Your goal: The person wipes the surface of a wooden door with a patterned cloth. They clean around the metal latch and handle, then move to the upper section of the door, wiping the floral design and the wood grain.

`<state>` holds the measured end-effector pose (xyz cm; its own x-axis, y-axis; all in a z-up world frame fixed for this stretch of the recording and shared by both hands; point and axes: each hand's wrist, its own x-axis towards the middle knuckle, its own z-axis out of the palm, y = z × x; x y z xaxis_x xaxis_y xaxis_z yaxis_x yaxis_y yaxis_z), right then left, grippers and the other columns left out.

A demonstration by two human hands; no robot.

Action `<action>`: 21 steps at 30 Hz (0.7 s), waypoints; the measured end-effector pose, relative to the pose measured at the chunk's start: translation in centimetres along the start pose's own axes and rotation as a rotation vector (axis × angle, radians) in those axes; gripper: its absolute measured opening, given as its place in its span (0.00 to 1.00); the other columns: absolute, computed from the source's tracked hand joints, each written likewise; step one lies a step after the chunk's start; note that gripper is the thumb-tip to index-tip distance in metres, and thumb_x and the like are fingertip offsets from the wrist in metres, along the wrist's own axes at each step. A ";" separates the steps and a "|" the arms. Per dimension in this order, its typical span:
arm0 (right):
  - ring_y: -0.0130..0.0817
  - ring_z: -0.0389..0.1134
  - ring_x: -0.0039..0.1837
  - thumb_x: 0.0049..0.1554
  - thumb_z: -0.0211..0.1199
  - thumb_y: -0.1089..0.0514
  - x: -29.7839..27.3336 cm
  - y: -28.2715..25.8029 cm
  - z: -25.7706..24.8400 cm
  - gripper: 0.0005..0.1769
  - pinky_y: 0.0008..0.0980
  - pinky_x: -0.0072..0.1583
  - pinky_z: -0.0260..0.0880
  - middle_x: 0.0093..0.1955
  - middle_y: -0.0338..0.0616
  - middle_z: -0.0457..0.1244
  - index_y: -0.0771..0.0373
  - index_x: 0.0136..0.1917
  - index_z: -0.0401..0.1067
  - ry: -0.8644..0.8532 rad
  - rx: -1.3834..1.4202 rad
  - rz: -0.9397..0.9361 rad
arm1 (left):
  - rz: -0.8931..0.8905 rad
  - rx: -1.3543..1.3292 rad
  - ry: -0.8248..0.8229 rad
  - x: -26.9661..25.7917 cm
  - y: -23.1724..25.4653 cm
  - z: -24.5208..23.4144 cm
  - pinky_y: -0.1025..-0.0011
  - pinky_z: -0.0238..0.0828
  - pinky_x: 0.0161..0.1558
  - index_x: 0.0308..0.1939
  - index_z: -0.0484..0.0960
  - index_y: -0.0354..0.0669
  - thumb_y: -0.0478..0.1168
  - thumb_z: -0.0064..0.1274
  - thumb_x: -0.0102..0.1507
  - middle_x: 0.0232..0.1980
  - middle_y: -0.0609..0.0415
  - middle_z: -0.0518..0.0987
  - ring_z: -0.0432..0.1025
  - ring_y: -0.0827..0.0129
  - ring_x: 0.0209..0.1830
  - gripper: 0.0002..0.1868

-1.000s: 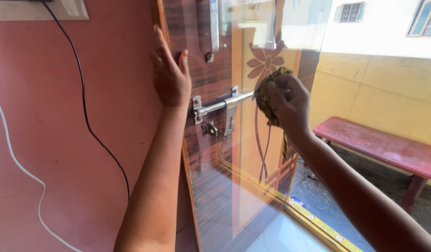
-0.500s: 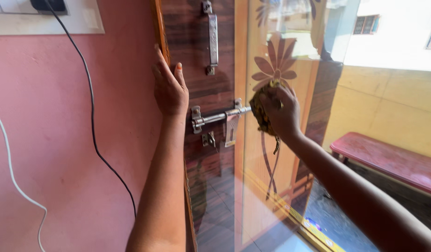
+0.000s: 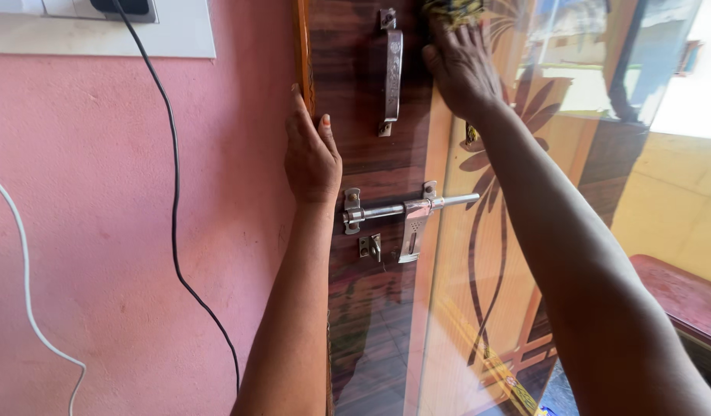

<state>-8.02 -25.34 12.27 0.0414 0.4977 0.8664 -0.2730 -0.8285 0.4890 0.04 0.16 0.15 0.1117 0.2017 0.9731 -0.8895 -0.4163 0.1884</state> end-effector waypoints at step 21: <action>0.52 0.59 0.60 0.73 0.50 0.53 -5.5 11.7 4.7 0.15 0.48 0.60 0.61 0.61 0.59 0.56 0.63 0.67 0.60 -0.051 0.834 0.850 | 0.404 0.578 -0.092 -0.6 1.4 -1.1 0.51 0.41 0.82 0.86 0.48 0.41 0.49 0.35 0.81 0.86 0.46 0.48 0.48 0.53 0.85 0.32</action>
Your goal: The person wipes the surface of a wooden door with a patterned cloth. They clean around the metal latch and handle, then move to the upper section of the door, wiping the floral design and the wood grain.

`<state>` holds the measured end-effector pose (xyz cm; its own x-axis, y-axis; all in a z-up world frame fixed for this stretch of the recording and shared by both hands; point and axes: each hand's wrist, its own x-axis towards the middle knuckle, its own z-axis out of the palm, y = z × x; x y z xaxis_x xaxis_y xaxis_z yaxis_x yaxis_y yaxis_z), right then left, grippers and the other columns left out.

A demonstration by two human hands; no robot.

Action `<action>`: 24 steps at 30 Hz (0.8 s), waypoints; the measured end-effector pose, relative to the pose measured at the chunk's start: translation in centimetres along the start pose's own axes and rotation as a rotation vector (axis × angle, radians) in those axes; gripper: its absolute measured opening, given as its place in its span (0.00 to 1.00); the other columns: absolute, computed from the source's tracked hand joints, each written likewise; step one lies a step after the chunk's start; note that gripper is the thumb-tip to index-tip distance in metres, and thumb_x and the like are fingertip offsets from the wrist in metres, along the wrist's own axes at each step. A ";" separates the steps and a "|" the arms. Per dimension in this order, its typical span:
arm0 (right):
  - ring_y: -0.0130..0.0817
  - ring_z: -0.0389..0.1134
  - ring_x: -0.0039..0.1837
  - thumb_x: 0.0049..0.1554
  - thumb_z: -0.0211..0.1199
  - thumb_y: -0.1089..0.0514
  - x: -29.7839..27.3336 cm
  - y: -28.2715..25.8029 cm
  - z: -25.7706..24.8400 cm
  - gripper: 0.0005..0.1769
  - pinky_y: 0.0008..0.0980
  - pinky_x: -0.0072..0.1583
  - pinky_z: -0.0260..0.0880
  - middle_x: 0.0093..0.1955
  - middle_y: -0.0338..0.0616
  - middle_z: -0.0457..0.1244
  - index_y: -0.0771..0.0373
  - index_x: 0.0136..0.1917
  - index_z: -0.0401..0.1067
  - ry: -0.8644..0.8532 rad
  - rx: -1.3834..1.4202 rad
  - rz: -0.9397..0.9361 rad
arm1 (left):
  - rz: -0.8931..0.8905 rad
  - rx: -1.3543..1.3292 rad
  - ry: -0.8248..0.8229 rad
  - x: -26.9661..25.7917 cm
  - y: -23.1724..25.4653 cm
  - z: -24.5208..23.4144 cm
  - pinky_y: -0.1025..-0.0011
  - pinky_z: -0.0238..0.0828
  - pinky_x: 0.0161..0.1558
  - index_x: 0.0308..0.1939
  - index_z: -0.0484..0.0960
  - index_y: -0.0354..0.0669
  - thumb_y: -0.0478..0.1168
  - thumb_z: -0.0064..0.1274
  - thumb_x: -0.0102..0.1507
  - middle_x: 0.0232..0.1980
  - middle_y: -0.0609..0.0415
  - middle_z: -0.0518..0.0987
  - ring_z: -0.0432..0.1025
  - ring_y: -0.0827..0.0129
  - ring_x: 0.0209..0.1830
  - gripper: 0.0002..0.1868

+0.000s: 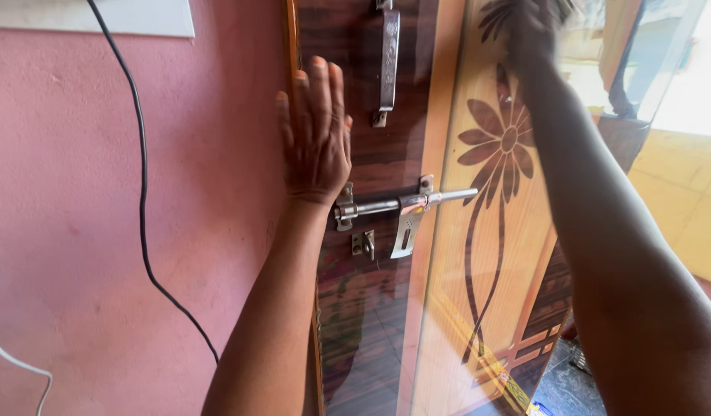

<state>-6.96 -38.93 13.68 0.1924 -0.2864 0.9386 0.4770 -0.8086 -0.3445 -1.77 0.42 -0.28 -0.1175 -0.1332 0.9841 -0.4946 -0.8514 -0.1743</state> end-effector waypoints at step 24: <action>0.32 0.70 0.52 0.61 0.63 0.66 -11.3 -3.2 -0.5 0.10 0.36 0.54 0.78 0.52 0.42 0.67 0.63 0.56 0.75 0.116 0.173 0.226 | 0.068 -0.115 -0.143 0.7 -0.1 -0.6 0.44 0.37 0.82 0.85 0.50 0.40 0.45 0.31 0.80 0.86 0.45 0.48 0.41 0.46 0.85 0.30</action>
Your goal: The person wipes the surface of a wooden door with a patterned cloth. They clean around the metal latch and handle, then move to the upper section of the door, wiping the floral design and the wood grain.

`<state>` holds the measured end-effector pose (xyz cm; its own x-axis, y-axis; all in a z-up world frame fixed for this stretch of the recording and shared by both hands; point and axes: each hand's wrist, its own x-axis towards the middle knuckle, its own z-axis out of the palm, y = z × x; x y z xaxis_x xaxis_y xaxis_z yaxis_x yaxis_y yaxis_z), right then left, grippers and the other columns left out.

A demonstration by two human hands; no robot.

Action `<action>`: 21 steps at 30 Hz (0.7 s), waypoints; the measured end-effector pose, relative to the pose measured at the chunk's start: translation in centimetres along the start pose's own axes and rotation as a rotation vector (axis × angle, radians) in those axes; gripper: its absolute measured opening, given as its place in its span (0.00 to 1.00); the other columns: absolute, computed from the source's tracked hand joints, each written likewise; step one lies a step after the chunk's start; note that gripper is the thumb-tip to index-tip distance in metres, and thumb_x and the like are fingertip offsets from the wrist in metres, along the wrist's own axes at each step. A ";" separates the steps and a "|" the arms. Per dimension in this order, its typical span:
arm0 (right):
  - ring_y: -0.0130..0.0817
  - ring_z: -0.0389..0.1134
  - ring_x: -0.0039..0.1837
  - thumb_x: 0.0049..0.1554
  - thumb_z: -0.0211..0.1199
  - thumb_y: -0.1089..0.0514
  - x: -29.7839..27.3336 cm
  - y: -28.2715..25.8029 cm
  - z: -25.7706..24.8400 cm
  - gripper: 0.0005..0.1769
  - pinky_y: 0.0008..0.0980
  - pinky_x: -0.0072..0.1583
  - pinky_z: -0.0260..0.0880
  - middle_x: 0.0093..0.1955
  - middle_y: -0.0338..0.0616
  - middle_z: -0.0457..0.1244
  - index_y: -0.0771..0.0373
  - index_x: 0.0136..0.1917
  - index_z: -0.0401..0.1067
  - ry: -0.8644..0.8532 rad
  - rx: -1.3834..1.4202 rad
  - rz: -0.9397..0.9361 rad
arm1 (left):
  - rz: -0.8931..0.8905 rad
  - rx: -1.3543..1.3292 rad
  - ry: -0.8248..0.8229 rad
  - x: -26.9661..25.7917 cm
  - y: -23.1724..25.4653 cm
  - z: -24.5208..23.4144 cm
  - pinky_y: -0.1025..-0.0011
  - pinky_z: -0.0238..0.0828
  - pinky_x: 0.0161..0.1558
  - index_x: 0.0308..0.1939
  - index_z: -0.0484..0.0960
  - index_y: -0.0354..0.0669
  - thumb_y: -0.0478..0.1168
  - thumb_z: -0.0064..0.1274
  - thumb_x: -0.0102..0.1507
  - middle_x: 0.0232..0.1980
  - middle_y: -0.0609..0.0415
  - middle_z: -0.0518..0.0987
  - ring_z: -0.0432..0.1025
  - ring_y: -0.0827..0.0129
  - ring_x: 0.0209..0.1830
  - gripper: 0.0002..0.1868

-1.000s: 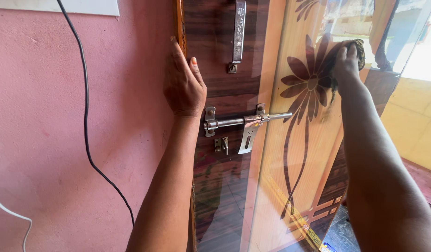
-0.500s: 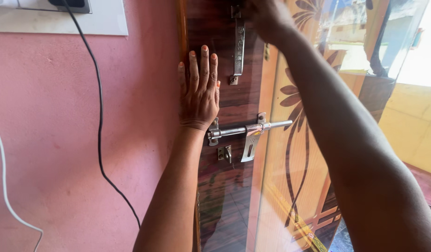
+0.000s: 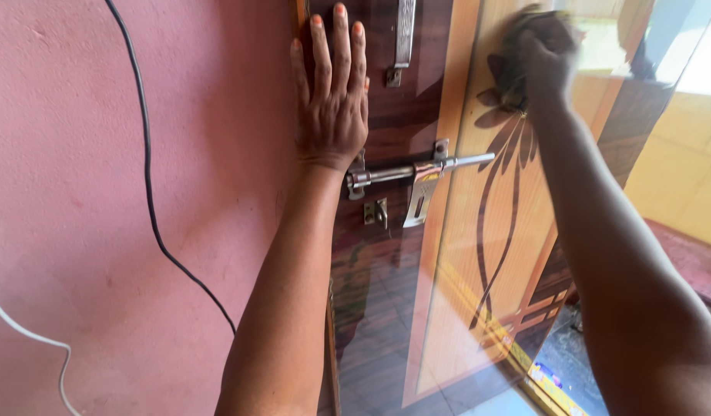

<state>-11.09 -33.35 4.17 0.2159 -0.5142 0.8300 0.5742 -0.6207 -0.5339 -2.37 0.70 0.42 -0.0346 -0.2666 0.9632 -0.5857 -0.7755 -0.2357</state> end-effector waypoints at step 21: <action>0.32 0.74 0.54 0.66 0.63 0.67 -3.4 11.9 -6.2 0.06 0.27 0.56 0.76 0.53 0.45 0.71 0.68 0.57 0.77 0.063 -0.031 -0.278 | 0.032 0.002 0.117 -1.1 -0.9 3.7 0.38 0.47 0.74 0.69 0.71 0.41 0.44 0.37 0.78 0.74 0.47 0.68 0.54 0.43 0.75 0.19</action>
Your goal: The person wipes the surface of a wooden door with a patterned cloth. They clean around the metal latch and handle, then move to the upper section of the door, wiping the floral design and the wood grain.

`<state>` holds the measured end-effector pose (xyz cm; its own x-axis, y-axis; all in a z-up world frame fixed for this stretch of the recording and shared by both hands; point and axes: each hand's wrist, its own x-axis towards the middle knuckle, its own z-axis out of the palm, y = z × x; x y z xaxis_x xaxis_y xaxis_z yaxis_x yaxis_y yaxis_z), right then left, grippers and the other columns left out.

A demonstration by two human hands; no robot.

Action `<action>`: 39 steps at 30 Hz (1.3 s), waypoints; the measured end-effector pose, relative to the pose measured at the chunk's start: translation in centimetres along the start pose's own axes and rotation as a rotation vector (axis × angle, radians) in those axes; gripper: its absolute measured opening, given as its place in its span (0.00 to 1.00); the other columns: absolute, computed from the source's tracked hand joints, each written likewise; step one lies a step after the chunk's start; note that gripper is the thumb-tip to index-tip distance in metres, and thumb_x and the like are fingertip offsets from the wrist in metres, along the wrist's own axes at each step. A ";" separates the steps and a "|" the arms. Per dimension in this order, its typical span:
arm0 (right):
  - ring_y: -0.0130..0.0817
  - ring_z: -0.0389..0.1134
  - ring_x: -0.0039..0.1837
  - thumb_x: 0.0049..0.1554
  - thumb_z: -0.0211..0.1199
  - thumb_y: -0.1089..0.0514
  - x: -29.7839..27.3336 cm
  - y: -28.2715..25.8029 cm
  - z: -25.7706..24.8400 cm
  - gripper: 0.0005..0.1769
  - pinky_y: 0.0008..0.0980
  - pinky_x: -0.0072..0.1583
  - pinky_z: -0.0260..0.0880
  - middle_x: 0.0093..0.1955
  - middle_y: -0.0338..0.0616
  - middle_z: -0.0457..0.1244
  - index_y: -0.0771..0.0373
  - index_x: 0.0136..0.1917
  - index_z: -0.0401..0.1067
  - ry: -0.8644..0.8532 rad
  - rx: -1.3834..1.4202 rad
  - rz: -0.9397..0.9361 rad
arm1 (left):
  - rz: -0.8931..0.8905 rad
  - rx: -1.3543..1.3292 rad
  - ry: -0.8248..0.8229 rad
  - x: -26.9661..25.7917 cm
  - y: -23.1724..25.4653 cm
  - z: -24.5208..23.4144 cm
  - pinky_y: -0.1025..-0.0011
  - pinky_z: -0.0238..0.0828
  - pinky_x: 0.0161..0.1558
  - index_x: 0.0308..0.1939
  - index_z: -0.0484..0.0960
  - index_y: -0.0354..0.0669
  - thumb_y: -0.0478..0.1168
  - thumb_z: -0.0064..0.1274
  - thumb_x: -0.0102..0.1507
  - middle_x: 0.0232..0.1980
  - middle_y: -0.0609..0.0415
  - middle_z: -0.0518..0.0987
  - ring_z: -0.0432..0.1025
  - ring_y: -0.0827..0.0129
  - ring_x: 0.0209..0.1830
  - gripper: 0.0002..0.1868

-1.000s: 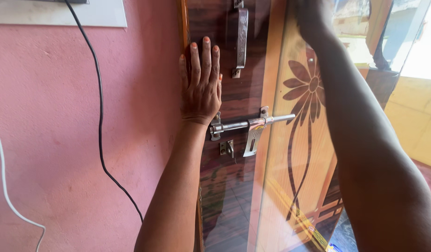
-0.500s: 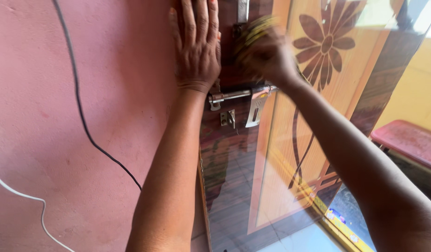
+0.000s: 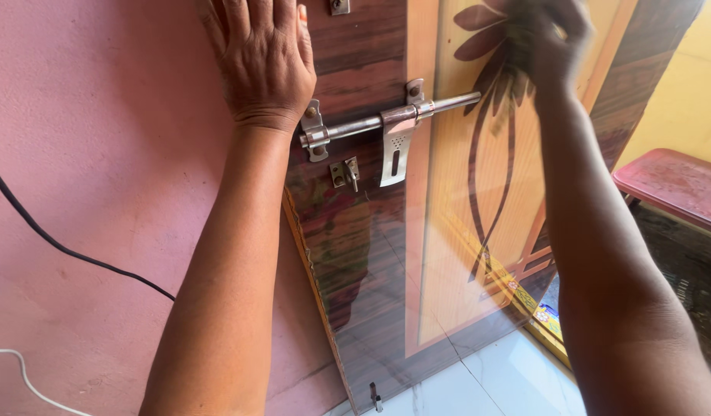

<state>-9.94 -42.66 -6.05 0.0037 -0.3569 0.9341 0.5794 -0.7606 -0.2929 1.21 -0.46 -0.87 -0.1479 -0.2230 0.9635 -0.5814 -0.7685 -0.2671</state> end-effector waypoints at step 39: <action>0.58 0.67 0.52 0.60 0.67 0.51 5.3 -22.6 23.5 0.17 0.52 0.48 0.70 0.52 0.56 0.66 0.62 0.58 0.71 0.113 -0.600 -0.734 | -0.025 0.100 -0.007 1.0 0.9 -2.5 0.42 0.42 0.80 0.83 0.52 0.41 0.46 0.40 0.76 0.85 0.45 0.52 0.47 0.49 0.85 0.33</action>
<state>-3.91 -14.62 10.36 -0.2914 0.2937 0.9104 -0.1084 -0.9557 0.2737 -1.44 0.10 -0.15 -0.1284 -0.2068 0.9699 -0.5025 -0.8296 -0.2435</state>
